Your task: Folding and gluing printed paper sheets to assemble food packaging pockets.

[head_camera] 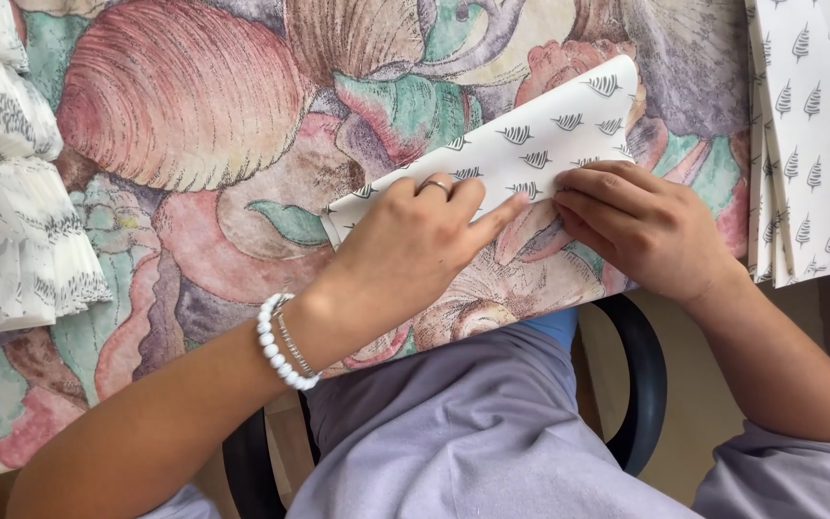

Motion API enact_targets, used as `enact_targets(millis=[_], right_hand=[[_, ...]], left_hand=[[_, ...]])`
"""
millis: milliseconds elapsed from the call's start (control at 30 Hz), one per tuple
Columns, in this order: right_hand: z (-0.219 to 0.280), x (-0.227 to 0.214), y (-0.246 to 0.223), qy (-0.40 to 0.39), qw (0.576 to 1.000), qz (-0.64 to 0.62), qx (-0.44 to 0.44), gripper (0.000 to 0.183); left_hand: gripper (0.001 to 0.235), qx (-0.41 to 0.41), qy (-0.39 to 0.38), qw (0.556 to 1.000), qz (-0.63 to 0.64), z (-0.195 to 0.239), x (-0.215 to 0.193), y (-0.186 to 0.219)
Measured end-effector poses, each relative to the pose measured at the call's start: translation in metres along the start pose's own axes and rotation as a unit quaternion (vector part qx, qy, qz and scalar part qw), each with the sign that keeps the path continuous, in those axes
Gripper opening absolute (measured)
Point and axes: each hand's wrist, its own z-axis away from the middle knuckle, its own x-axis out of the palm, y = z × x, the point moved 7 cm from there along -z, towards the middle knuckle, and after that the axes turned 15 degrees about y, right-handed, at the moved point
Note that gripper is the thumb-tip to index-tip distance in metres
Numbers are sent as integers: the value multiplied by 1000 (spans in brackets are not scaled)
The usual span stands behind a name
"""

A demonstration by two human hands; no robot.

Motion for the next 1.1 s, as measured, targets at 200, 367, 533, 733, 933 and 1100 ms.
enact_targets(millis=[200, 367, 533, 733, 933, 1100], right_hand=[[0, -2, 2, 7, 1000, -18, 15, 12], [-8, -1, 0, -25, 999, 26, 2, 12], [-6, 4, 1, -26, 998, 23, 50, 7], [6, 5, 10, 50, 991, -32, 118, 7], [15, 8, 15, 96, 981, -56, 159, 6], [15, 7, 16, 123, 976, -81, 161, 7]], left_hand=[[63, 19, -65, 997, -42, -18, 18, 7], [58, -35, -78, 995, 44, -23, 30, 2], [67, -50, -143, 985, 76, -29, 46, 5], [69, -83, -129, 987, 57, -28, 45, 8], [74, -84, -138, 987, 17, -28, 44, 10], [79, -95, -193, 976, 32, -28, 49, 13]])
